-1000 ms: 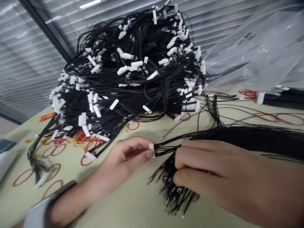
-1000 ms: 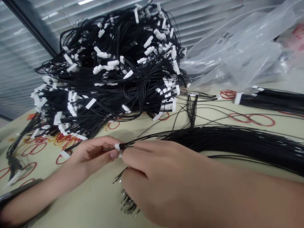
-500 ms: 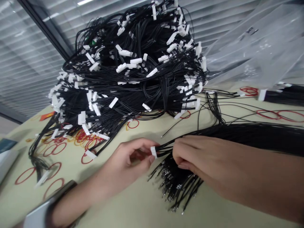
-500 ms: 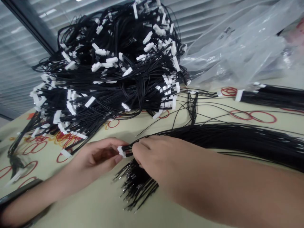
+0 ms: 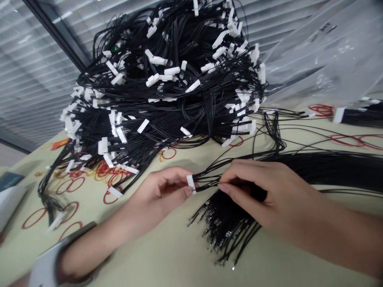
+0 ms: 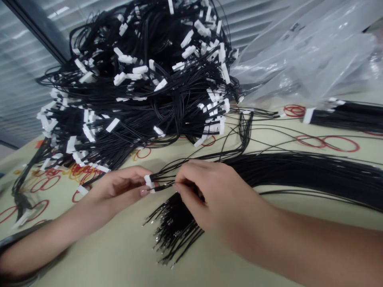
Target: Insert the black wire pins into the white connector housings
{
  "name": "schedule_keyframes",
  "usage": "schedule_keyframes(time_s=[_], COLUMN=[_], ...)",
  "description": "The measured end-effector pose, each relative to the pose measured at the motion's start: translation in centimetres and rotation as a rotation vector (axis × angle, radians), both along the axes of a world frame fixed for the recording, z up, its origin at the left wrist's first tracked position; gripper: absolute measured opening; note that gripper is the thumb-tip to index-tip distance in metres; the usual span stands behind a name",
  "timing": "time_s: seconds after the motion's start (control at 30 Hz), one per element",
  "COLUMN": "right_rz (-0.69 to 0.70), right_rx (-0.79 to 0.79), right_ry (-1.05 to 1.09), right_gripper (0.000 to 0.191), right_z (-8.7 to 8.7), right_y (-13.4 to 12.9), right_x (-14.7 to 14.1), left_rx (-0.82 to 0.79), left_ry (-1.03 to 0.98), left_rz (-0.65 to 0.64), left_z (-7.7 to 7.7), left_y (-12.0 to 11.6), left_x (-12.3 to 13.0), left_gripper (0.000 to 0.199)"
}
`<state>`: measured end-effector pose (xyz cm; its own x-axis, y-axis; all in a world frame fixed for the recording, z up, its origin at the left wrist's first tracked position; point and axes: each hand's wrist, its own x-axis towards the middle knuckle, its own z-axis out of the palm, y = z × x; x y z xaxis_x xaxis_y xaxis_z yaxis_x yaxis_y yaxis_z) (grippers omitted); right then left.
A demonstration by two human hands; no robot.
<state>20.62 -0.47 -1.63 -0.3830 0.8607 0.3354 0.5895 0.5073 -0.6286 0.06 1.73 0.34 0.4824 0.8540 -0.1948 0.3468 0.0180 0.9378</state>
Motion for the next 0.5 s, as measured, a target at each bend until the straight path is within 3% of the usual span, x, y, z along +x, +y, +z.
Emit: schedule_keyframes(time_s=[0.5], right_rz=[-0.009], right_rx=[0.053], right_ry=[-0.05], right_gripper=[0.016], right_z=[-0.31], right_y=[-0.26], right_x=[0.29], left_rx=[-0.106], left_ry=[-0.033], left_rz=[0.039], left_z=[-0.21], left_y=[0.14], left_x=[-0.52], left_gripper=[0.007])
